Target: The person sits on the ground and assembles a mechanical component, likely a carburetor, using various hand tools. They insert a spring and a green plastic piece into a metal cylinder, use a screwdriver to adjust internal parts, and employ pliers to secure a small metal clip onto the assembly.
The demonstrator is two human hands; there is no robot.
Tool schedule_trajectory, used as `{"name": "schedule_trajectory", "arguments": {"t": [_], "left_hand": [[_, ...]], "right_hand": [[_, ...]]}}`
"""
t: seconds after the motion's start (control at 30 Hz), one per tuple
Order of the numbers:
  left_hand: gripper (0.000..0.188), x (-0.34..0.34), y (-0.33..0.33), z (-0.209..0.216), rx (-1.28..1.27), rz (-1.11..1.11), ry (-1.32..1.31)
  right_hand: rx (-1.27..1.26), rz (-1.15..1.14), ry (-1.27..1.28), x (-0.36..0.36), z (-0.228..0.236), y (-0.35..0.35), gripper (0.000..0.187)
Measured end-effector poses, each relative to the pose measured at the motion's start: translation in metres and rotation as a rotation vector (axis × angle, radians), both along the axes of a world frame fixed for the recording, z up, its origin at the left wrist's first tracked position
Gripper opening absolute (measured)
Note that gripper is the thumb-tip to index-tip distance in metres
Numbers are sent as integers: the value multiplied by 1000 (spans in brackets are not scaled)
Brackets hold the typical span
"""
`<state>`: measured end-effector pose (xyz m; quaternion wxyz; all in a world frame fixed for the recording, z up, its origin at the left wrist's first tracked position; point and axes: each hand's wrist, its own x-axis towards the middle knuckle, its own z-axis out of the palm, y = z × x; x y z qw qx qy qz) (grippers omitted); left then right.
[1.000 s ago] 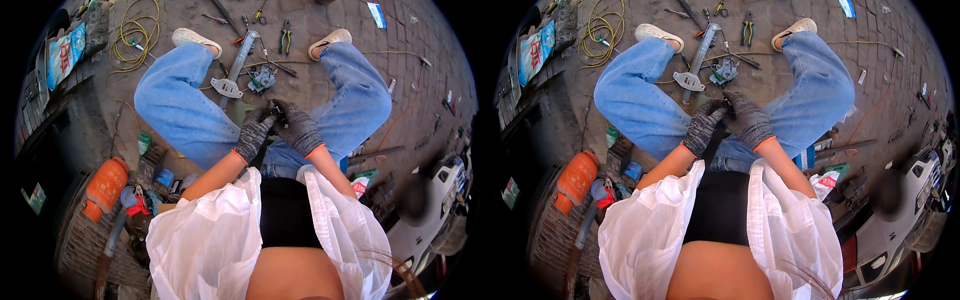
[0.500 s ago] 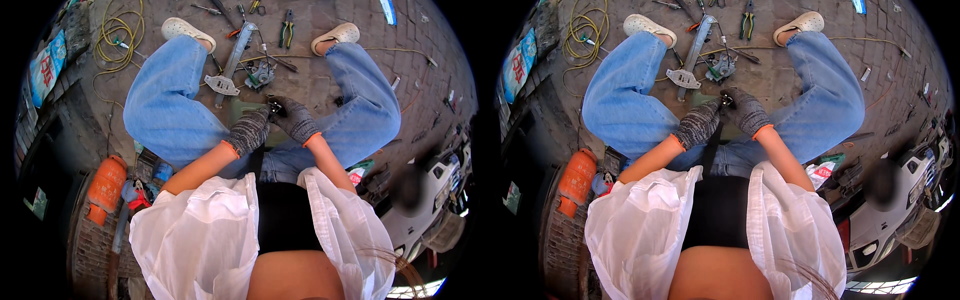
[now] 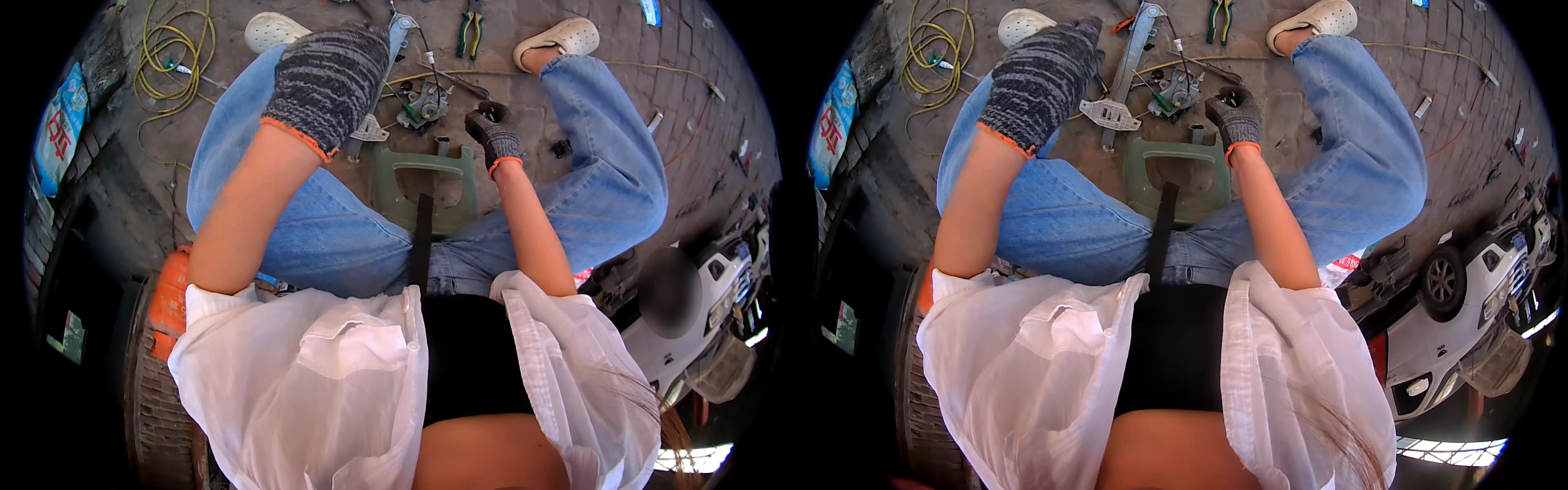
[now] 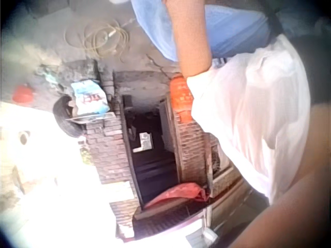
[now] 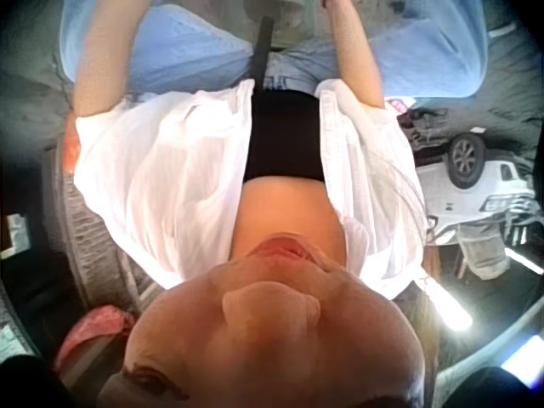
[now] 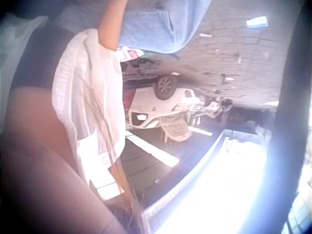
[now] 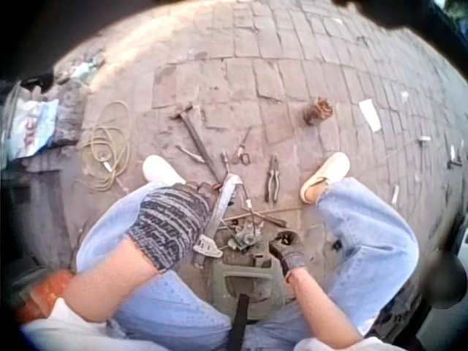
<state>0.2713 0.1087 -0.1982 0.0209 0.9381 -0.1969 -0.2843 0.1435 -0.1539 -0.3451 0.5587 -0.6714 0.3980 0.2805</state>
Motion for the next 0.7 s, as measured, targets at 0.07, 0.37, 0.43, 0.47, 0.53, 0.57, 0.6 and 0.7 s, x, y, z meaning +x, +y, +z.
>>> {"name": "schedule_trajectory", "arguments": {"t": [0.07, 0.37, 0.43, 0.47, 0.53, 0.57, 0.6, 0.7], "left_hand": [[19, 35, 12, -4, 93, 182, -78], [34, -74, -51, -254, -171, 868, 510], [37, -115, -60, -270, -98, 875, 508], [37, -132, -65, -286, -40, 854, 476], [42, -148, -77, -296, 16, 864, 478], [46, -147, -80, -294, 18, 884, 501], [51, -142, -80, -297, 24, 914, 510], [48, -119, -86, -304, 167, 1032, 697]], "right_hand": [[-62, -64, -60, 11, -44, 7, 37], [-275, 84, 164, 24, -157, -47, 42], [-322, 146, 191, 26, -151, -47, 44], [-311, 144, 147, 35, -138, -40, 43], [-296, 148, 69, 38, -121, -37, 42], [-241, 41, 101, 27, -138, -44, 43], [-252, 40, 137, 17, -148, -46, 43], [-403, 112, 124, -22, -179, -55, 41]]}}
